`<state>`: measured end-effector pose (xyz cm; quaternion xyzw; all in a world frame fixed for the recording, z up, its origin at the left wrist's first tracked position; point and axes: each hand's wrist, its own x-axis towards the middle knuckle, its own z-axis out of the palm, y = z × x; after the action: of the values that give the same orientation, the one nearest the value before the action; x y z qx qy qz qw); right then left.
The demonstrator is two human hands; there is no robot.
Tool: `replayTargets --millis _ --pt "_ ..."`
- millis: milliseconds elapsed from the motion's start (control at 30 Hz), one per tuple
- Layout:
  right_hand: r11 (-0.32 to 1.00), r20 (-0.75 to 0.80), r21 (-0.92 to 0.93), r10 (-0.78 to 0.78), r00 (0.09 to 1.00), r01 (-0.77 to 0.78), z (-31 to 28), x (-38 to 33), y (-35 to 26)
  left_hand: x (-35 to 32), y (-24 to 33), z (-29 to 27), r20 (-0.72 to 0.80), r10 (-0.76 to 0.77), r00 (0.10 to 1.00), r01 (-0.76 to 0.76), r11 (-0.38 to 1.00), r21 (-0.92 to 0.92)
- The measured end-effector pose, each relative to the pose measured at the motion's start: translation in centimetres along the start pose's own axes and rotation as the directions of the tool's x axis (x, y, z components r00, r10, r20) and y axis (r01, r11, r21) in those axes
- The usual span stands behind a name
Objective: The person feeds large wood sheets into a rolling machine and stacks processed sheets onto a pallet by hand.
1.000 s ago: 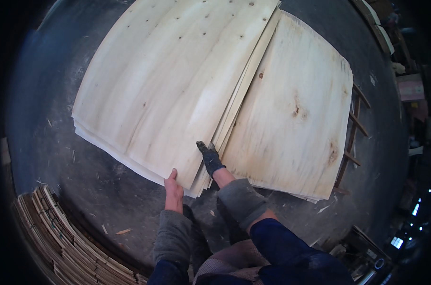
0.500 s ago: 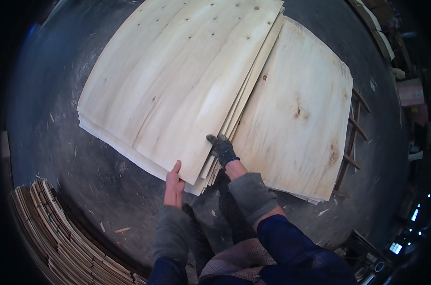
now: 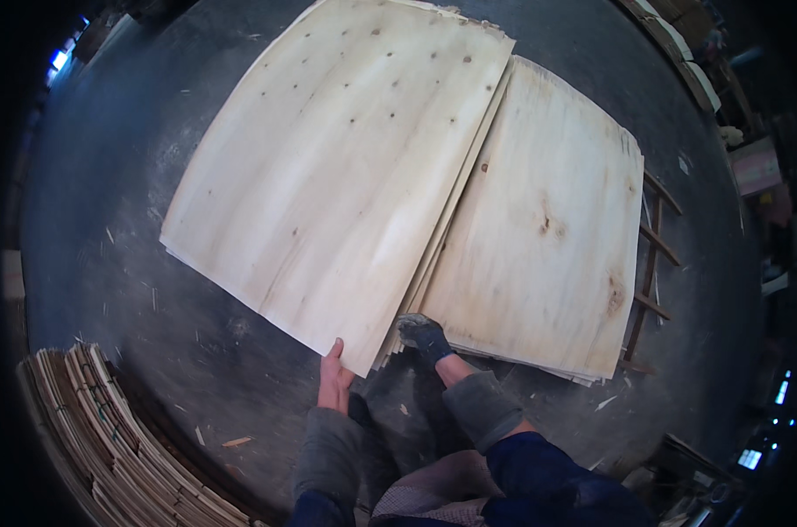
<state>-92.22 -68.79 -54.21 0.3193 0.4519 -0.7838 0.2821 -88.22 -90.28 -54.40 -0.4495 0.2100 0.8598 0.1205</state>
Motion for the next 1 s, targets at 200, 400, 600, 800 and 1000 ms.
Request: replayTargets --millis 200,400,600,800,1000 --pt "0.977 -0.071 -0.211 -0.036 0.997 0.020 -5.8 -3.3 2.0 5.5 -1.7 0.7 0.062 -0.003 0.998 0.009 0.995 -0.099" --pt "0.899 -0.059 -0.436 0.007 0.998 -0.032 -7.2 -7.2 1.0 3.7 -1.3 5.1 -0.067 0.260 0.963 -0.255 0.964 0.074" --pt "0.954 0.028 0.292 0.062 0.998 -0.068 -2.7 -4.5 -3.4 -7.0 2.4 7.4 -0.048 0.308 0.950 -0.293 0.934 0.207" --pt "0.917 -0.122 0.397 0.023 0.992 0.028 2.5 -2.4 -14.1 -23.2 6.4 0.0 -0.196 0.210 0.958 -0.139 0.936 0.323" --pt "0.870 -0.078 0.444 -0.200 0.977 0.213 1.8 -3.7 -16.8 -38.0 11.9 -15.4 -0.396 -0.100 0.913 0.180 0.969 0.171"
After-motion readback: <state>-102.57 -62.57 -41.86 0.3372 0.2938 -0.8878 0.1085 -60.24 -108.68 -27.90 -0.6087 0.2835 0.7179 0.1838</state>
